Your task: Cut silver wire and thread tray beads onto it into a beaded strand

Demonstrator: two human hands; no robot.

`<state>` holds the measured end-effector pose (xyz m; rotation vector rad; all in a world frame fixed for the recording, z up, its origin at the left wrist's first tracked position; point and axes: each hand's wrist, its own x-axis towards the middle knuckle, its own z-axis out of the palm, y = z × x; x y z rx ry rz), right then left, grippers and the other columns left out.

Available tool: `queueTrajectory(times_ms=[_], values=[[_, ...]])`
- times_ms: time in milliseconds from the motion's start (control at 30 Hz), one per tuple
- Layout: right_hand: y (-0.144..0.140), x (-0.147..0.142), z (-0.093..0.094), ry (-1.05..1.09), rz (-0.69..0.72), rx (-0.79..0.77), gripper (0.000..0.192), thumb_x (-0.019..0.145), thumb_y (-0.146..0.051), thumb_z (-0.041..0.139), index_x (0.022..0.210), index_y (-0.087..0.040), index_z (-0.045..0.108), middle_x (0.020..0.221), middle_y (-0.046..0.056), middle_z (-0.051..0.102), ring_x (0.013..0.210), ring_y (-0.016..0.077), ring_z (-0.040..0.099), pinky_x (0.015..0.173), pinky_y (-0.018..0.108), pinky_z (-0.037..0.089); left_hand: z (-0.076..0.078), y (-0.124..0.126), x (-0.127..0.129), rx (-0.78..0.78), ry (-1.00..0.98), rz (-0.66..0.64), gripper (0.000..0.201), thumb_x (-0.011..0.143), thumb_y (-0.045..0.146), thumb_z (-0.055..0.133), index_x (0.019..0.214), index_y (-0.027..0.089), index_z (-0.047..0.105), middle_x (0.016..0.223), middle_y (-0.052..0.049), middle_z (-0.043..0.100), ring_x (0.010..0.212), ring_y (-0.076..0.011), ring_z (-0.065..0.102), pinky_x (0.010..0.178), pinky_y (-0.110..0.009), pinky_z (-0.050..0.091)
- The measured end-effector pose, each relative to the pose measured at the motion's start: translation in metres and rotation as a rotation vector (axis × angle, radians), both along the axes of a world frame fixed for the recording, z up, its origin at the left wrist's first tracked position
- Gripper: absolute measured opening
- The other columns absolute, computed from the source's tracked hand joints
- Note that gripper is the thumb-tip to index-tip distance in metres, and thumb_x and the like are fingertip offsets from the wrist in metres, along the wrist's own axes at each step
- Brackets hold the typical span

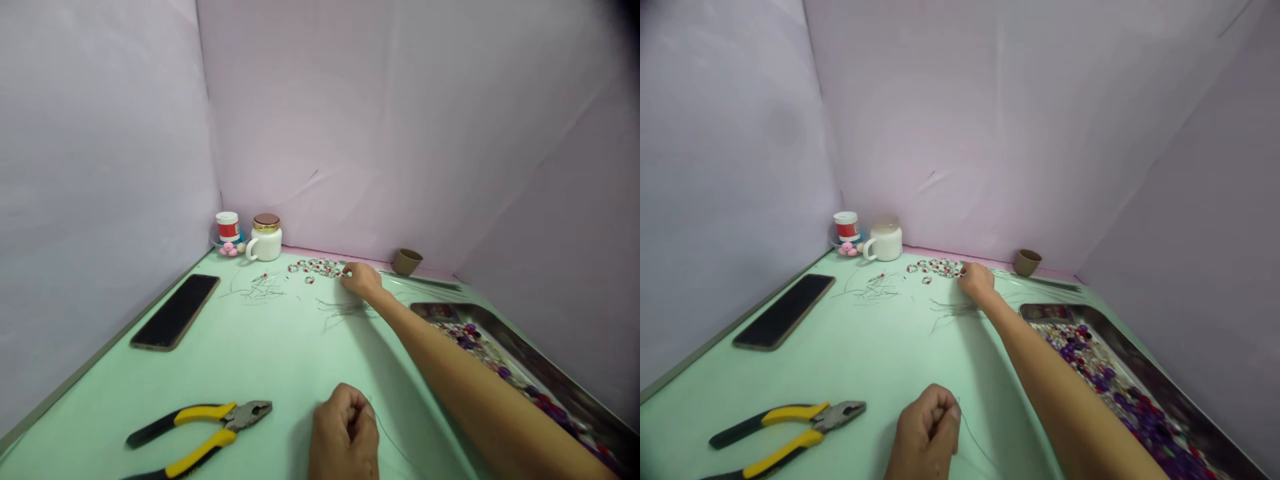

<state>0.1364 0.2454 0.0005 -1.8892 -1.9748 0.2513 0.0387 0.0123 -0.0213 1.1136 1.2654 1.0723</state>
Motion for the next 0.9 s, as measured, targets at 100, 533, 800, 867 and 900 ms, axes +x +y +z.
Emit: queueTrajectory(times_ms=[100,533,800,867,900], values=[[-0.002,-0.021,0.004,-0.016,0.126,0.016,0.023,0.068,-0.022,0.053,0.088,-0.022,0.065,0.098,0.007,0.064,0.097,0.0239,0.053,0.077,0.031,0.036,-0.001,0.001,0.000,-0.010,-0.010,-0.012,0.014,0.070,0.024,0.042,0.057,0.020,0.037,0.042,0.009,0.028,0.041,-0.0069,0.024,0.040,-0.023,0.016],[-0.031,-0.061,0.006,0.385,0.340,-0.194,0.013,0.076,-0.027,0.051,0.078,-0.018,0.060,0.086,0.005,0.065,0.083,0.0169,0.058,0.063,0.024,0.043,-0.004,0.001,0.001,0.012,0.023,0.005,0.013,0.069,0.022,0.043,0.057,0.020,0.038,0.042,0.008,0.029,0.040,-0.0074,0.026,0.039,-0.023,0.017],[-0.106,-0.063,0.024,1.620,0.608,-0.839,0.009,0.078,-0.023,0.055,0.084,-0.016,0.057,0.098,0.004,0.064,0.080,0.0085,0.063,0.065,0.016,0.050,-0.002,0.000,-0.002,0.061,0.067,-0.060,0.014,0.071,0.017,0.040,0.057,0.021,0.037,0.044,0.007,0.030,0.042,-0.0082,0.027,0.040,-0.022,0.019],[-0.111,-0.061,0.026,1.696,0.626,-0.878,0.010,0.076,-0.019,0.058,0.085,-0.013,0.058,0.095,0.005,0.065,0.077,0.0094,0.064,0.066,0.017,0.051,-0.002,0.000,-0.003,0.064,0.076,-0.053,0.015,0.071,0.017,0.041,0.057,0.021,0.037,0.044,0.007,0.031,0.042,-0.0082,0.028,0.040,-0.022,0.019],[-0.113,-0.060,0.026,1.711,0.633,-0.877,0.011,0.076,-0.018,0.058,0.085,-0.012,0.058,0.094,0.006,0.066,0.077,0.0097,0.064,0.067,0.017,0.051,-0.001,-0.001,-0.003,0.065,0.074,-0.050,0.014,0.071,0.017,0.041,0.057,0.021,0.037,0.044,0.007,0.031,0.042,-0.0081,0.028,0.040,-0.022,0.020]])
